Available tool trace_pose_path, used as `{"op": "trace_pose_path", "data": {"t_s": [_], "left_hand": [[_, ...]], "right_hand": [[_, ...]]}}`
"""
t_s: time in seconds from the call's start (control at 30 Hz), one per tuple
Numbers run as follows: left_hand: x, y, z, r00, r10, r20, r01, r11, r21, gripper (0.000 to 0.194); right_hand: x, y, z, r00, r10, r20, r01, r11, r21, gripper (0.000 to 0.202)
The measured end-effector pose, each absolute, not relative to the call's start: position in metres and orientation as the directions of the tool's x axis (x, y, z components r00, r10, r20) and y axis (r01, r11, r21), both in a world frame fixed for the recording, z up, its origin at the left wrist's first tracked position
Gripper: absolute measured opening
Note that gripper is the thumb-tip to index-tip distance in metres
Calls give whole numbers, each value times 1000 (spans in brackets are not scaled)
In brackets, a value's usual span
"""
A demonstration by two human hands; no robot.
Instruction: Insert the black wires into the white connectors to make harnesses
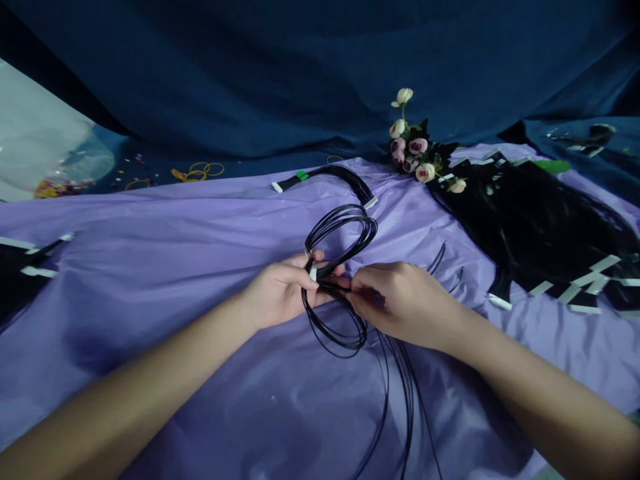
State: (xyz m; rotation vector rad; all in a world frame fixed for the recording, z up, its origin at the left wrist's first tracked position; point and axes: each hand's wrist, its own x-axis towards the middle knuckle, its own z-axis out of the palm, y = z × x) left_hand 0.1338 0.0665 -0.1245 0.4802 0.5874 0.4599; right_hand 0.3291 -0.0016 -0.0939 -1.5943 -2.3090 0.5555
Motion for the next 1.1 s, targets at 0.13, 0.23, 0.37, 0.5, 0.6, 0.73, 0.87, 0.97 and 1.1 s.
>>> {"op": "trace_pose_path", "data": {"t_s": [0.13,0.23,0.37,0.5,0.6,0.73,0.87,0.97,1.1], "left_hand": [[134,67,-124,736,541,-408,-282,792,541,39],[134,67,-123,751,525,-400,-264,795,547,39],[134,66,-124,752,516,-410,-247,797,551,40],[134,66,-125,746,523,-412,-255,796,549,38],[134,66,-125,751,513,-416,-245,801,545,38],[133,66,-127,762,507,-402,-234,795,560,41],[132,65,-130,773,503,-387,-232,791,567,43],[133,64,-130,772,495,-399,-224,799,558,42],[135,63,-127,787,491,-374,-209,782,588,41]], "right_hand": [[333,2,-91,-344,935,-85,610,154,-777,16],[337,9,-87,-410,869,-277,207,-207,-956,20],[344,17,-83,-372,865,-338,-209,-432,-877,14],[348,19,-88,-252,954,-164,-351,-248,-903,22],[346,19,-95,-135,990,-31,-375,-80,-924,15],[342,23,-97,-19,998,64,-475,47,-879,28],[345,27,-94,75,992,106,-521,129,-844,29],[350,24,-95,27,984,175,-446,168,-879,17],[347,14,-97,-57,918,392,-76,388,-919,8]]}}
